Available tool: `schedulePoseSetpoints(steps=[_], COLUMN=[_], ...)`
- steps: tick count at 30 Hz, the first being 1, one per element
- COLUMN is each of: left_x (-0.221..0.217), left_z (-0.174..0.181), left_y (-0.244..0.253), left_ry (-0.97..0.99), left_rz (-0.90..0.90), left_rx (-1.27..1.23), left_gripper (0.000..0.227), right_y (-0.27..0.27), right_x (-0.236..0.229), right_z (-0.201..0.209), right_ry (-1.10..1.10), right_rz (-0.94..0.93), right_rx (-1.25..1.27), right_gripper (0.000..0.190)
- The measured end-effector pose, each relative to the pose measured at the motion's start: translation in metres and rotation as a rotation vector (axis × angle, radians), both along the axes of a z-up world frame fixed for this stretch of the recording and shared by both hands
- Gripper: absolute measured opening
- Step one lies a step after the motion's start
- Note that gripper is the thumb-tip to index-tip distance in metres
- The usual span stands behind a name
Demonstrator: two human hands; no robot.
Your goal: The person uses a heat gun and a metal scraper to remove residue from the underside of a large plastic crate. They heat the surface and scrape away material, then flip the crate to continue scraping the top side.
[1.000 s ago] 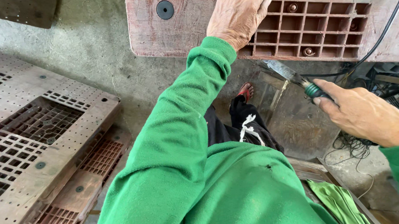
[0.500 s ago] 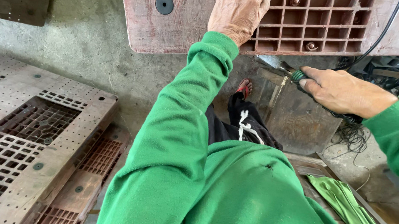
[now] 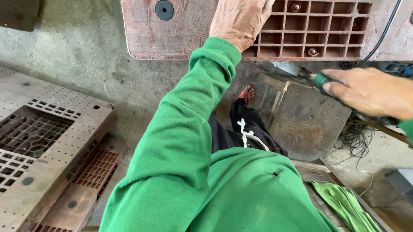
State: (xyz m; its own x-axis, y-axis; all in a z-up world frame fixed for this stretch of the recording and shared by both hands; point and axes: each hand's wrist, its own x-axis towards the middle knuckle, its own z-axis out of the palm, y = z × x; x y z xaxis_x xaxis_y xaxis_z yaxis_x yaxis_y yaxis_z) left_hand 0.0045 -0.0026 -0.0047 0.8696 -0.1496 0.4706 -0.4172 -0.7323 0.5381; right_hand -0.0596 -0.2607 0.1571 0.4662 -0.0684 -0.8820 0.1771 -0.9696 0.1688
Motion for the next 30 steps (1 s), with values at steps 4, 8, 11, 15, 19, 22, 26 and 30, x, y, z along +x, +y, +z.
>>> schedulePoseSetpoints(steps=[4, 8, 11, 15, 19, 22, 26, 30], left_x=[0.002, 0.004, 0.004, 0.003, 0.003, 0.003, 0.001, 0.001], left_z=[-0.009, -0.012, -0.013, -0.013, -0.014, -0.013, -0.009, 0.002], left_y=[-0.005, -0.005, -0.004, -0.005, -0.005, -0.006, -0.003, -0.001], left_ry=[-0.017, 0.024, 0.018, -0.035, 0.012, -0.007, -0.002, -0.038], left_rz=[0.016, -0.005, 0.003, 0.017, 0.029, 0.012, 0.023, 0.015], left_rx=[-0.027, -0.013, -0.018, -0.023, 0.049, -0.018, -0.020, -0.011], left_gripper=[0.017, 0.018, 0.017, 0.017, 0.017, 0.016, 0.017, 0.017], right_y=[0.002, 0.005, 0.007, 0.010, 0.003, -0.011, -0.023, -0.035], right_x=[-0.017, -0.028, -0.031, -0.033, -0.033, -0.033, -0.036, -0.034], right_z=[0.010, 0.006, 0.005, -0.002, -0.008, -0.010, -0.018, -0.026], right_ry=[-0.101, -0.097, -0.142, -0.157, -0.140, -0.165, -0.222, -0.244], right_rz=[0.020, -0.099, -0.076, -0.035, 0.064, 0.162, 0.239, 0.298], right_rx=[0.106, 0.017, 0.085, 0.108, 0.076, 0.099, 0.125, 0.151], right_gripper=[0.065, 0.062, 0.060, 0.060, 0.063, 0.064, 0.064, 0.062])
